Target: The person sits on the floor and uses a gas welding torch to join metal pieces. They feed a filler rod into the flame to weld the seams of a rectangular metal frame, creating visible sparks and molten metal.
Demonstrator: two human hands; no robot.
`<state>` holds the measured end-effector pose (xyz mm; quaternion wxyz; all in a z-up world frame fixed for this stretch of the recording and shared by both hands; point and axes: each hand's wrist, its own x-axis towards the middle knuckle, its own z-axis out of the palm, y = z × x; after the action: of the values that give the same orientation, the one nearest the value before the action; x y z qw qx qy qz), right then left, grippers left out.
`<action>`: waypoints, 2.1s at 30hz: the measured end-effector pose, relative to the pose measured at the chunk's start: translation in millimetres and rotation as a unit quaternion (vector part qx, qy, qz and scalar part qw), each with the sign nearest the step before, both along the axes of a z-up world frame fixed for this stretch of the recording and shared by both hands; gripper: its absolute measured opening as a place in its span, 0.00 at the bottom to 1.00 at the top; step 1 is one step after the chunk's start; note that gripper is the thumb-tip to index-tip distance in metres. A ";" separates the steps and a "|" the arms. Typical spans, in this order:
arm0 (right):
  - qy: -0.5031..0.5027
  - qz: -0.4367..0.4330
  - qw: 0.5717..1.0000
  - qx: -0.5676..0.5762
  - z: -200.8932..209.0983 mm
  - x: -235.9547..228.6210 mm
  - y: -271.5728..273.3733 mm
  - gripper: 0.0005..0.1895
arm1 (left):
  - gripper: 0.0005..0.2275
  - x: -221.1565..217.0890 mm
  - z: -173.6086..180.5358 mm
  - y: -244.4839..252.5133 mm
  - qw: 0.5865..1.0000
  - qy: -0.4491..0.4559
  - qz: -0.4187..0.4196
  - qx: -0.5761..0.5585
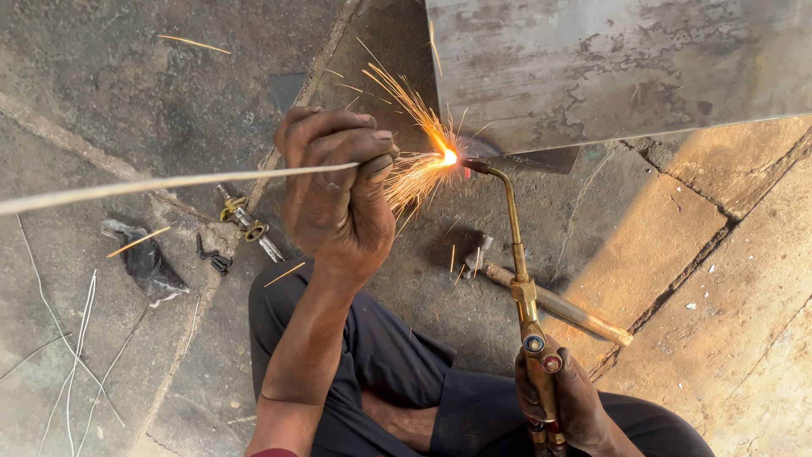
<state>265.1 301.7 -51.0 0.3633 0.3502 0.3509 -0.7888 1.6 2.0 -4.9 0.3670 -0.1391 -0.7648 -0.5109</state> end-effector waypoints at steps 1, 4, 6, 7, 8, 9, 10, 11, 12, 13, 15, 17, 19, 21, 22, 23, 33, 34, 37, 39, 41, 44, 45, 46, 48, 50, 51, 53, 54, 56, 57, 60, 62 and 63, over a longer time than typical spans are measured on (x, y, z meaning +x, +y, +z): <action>-0.005 -0.001 1.000 0.005 0.5 0.5 -0.1 0.36 | 0.05 0.8 0.1 -0.5 1.000 0.002 -0.001 -0.006; -0.009 -0.006 1.000 0.017 0.6 0.9 -1.5 0.36 | 0.05 -0.2 0.7 0.1 1.000 0.004 0.004 0.013; -0.004 -0.003 1.000 0.020 -0.5 0.0 -0.9 0.36 | 0.06 -0.4 1.0 0.0 1.000 0.006 0.005 0.008; -0.001 -0.004 1.000 0.014 -0.8 0.2 -0.8 0.36 | 0.06 -0.6 1.1 0.2 1.000 0.007 0.005 0.006; 0.002 -0.005 1.000 0.009 -0.9 0.4 -0.4 0.36 | 0.06 -0.5 1.6 -0.2 1.000 0.005 0.010 0.000; 0.005 -0.006 1.000 0.004 -1.1 0.9 -0.3 0.36 | 0.06 -0.4 2.4 -0.6 1.000 0.004 0.014 -0.006; 0.007 -0.005 1.000 0.008 -1.1 1.5 0.0 0.36 | 0.06 -0.7 3.1 -0.3 1.000 0.002 0.018 -0.012; 0.010 -0.004 1.000 0.011 -1.2 1.8 0.4 0.36 | 0.07 -1.1 4.2 -0.2 1.000 0.004 0.015 -0.008; 0.013 -0.002 1.000 0.015 -1.6 2.0 0.6 0.36 | 0.07 -1.6 5.3 0.3 1.000 0.006 0.012 -0.005; 0.010 -0.001 1.000 0.014 -1.7 2.4 1.1 0.36 | 0.08 -1.7 6.5 0.5 1.000 0.007 0.009 -0.002; 0.003 0.003 1.000 0.012 -2.8 2.7 1.9 0.36 | 0.08 -0.5 9.4 0.1 1.000 -0.010 0.013 -0.008; 0.015 -0.002 1.000 0.006 -4.3 3.2 2.2 0.35 | 0.08 0.2 11.5 -1.0 1.000 -0.019 0.017 -0.013; 0.022 -0.007 1.000 -0.012 -4.9 3.9 1.8 0.35 | 0.07 -0.3 12.5 -3.3 0.999 -0.017 0.022 -0.018; 0.023 -0.011 0.999 -0.040 -5.3 3.5 1.1 0.36 | 0.06 -2.7 10.3 -1.7 1.000 0.000 0.015 -0.005; 0.024 -0.006 0.999 -0.027 -5.0 3.6 1.1 0.35 | 0.06 -2.5 9.0 -1.7 1.000 0.008 0.011 0.002; 0.025 -0.002 1.000 -0.015 -4.3 3.9 1.3 0.34 | 0.06 -2.0 7.5 -1.3 1.000 0.004 0.009 0.000; 0.039 -0.006 0.998 0.045 -12.4 11.0 4.6 0.33 | 0.08 2.5 16.1 -2.6 1.000 -0.019 0.010 -0.011; 0.029 0.006 0.999 0.042 -14.1 12.3 7.5 0.33 | 0.09 4.6 18.9 -4.6 0.999 -0.030 0.016 -0.013; 0.030 -0.009 0.999 0.010 -17.2 13.1 16.3 0.33 | 0.14 8.5 25.6 -11.5 0.988 0.091 0.121 0.016; 0.062 -0.083 0.994 -0.041 -13.6 14.0 21.6 0.37 | 0.11 14.7 28.3 -16.2 0.989 0.082 0.114 0.041; 0.100 -0.060 0.992 -0.038 -9.8 11.7 21.6 0.34 | 0.10 15.3 28.9 -17.6 0.989 0.069 0.117 0.065; 0.092 -0.044 0.994 -0.040 -3.6 5.2 13.4 0.33 | 0.11 6.0 27.4 -19.1 0.984 0.065 0.136 0.093; 0.076 -0.040 0.995 -0.042 -1.7 3.7 9.8 0.32 | 0.11 3.0 25.6 -20.3 0.981 0.076 0.143 0.104; 0.048 -0.032 0.998 -0.019 0.1 2.5 6.9 0.32 | 0.12 1.6 23.7 -22.0 0.978 0.088 0.150 0.115; -0.009 -0.015 0.999 0.030 3.8 0.5 3.3 0.33 | 0.12 1.9 20.1 -25.8 0.974 0.085 0.185 0.096; 0.015 -0.010 1.000 -0.005 5.7 -2.0 2.4 0.30 | 0.13 2.7 15.9 -28.2 0.972 0.085 0.203 0.088; 0.027 -0.008 0.999 -0.022 6.1 -2.7 2.3 0.29 | 0.12 2.9 13.1 -28.1 0.971 0.086 0.202 0.090; 0.039 0.000 0.999 -0.015 5.6 -3.2 1.9 0.31 | 0.12 2.3 9.0 -28.3 0.972 0.086 0.195 0.096; 0.045 0.003 0.999 -0.011 4.9 -3.3 1.7 0.32 | 0.12 1.0 7.3 -27.9 0.973 0.086 0.188 0.100; 0.034 0.005 0.999 -0.008 4.6 -1.4 2.1 0.32 | 0.12 0.4 6.3 -27.5 0.974 0.081 0.184 0.104; 0.028 0.005 1.000 -0.008 4.1 -0.9 2.1 0.32 | 0.12 0.2 8.0 -28.3 0.974 0.078 0.186 0.105; 0.022 0.003 1.000 -0.018 3.5 0.0 2.9 0.32 | 0.12 -0.6 15.5 -28.8 0.973 0.074 0.194 0.103; 0.027 0.011 1.000 -0.008 4.7 0.7 4.1 0.31 | 0.12 -0.9 19.6 -27.5 0.973 0.066 0.198 0.101; 0.030 0.016 0.999 -0.004 4.3 0.4 4.2 0.31 | 0.12 -0.7 20.9 -26.9 0.973 0.060 0.199 0.099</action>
<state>265.5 305.9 -46.7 0.3661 0.3190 0.3642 -0.7947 0.9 -24.9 16.0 0.5182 0.0225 -0.6997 -0.4914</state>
